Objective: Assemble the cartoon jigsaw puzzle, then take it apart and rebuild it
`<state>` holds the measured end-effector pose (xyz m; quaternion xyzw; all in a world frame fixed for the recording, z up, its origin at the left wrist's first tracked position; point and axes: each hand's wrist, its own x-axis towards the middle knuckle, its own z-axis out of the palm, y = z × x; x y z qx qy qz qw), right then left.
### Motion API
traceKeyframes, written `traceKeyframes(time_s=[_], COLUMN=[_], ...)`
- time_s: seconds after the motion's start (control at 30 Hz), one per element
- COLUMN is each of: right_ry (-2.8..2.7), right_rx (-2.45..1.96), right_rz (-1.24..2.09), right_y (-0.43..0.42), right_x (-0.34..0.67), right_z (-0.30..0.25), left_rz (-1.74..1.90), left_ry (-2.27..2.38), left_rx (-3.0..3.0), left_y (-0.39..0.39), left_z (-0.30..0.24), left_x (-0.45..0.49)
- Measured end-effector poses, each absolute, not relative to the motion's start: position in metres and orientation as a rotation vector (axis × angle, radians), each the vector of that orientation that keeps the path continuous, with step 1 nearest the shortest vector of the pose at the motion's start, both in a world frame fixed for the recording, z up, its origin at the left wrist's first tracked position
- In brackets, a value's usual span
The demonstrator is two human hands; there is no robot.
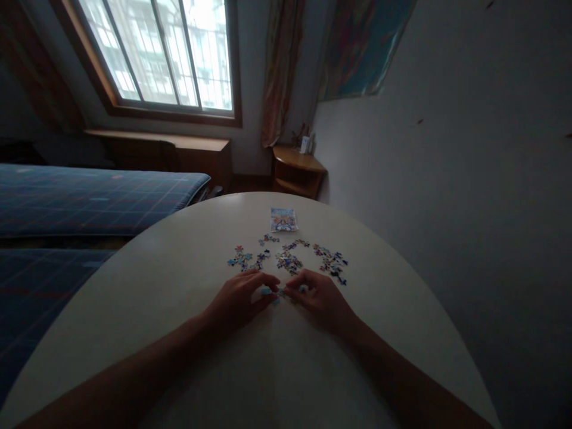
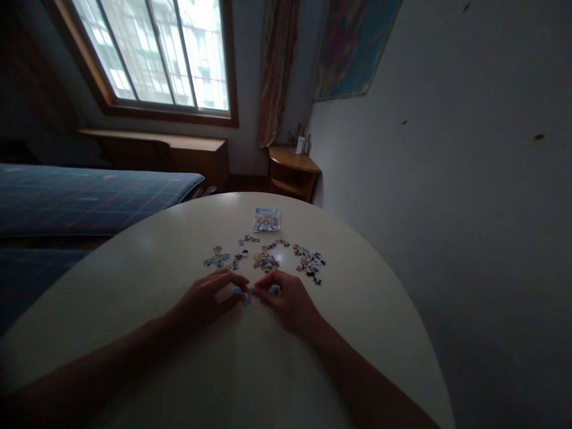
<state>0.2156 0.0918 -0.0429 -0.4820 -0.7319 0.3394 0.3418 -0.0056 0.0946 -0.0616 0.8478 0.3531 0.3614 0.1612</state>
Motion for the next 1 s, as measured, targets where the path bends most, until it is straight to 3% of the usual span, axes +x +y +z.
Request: traceKeyframes(time_s=[1.0], right_ry=[-1.952], right_rx=[-1.163], right_rz=[0.875], right_y=[0.0893], right_x=[0.2146], right_z=[-0.0419], left_rz=[1.018], left_ry=[1.024], left_rx=[2.365], left_y=[0.0966], left_z=[-0.0627], left_x=[-0.0037])
